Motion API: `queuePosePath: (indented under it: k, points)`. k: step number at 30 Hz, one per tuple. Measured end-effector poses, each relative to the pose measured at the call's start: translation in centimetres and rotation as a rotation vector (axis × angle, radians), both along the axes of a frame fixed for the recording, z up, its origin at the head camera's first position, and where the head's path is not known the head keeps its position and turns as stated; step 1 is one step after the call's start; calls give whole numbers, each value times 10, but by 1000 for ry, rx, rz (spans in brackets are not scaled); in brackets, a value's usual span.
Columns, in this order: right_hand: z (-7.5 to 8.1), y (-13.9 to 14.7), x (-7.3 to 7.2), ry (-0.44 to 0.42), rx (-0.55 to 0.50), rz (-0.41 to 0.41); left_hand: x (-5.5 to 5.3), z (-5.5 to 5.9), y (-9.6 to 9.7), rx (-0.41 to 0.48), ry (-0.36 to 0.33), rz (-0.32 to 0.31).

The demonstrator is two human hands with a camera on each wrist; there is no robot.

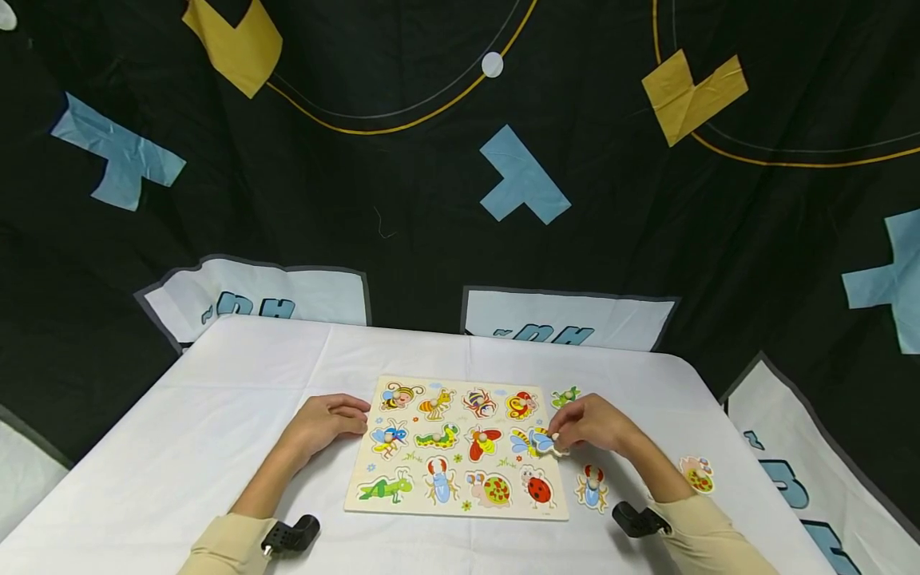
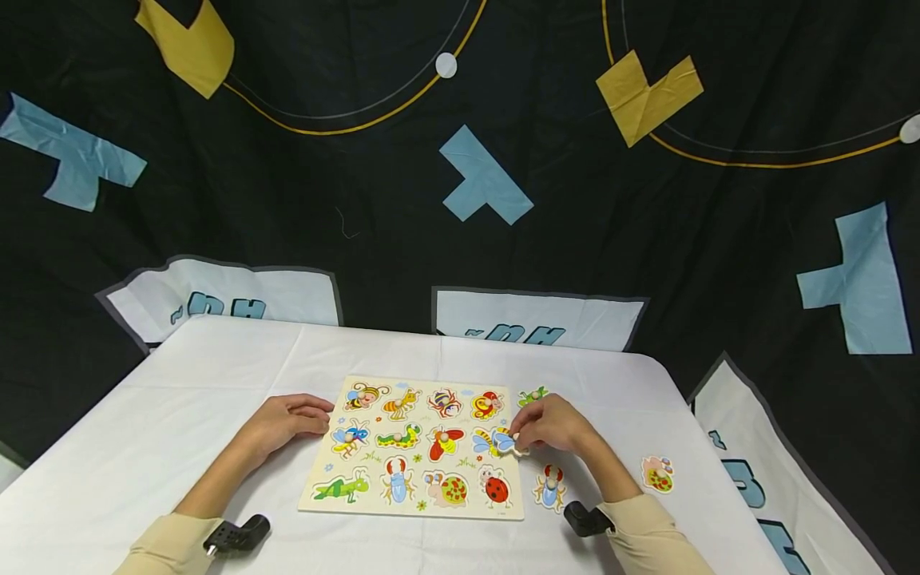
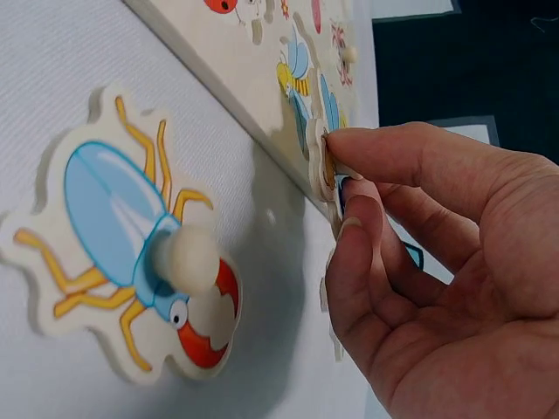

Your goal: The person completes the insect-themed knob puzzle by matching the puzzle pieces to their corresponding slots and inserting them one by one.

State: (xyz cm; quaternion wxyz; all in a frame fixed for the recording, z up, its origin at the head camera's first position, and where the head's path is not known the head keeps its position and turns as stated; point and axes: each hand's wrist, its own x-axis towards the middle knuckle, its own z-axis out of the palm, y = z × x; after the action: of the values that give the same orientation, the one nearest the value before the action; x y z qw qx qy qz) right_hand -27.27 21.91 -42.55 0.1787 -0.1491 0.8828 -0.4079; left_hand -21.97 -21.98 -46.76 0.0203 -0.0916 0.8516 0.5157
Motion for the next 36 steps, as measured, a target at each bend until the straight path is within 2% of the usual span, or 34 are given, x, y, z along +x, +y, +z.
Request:
queuePosePath:
  k: [11, 36]
  points:
    - [-3, -11, -5, 19, -15, 39, -1, 0, 0, 15, 3, -1]
    - [-9, -32, -4, 19, -7, 23, 0, 0, 0, 9, 10, 4]
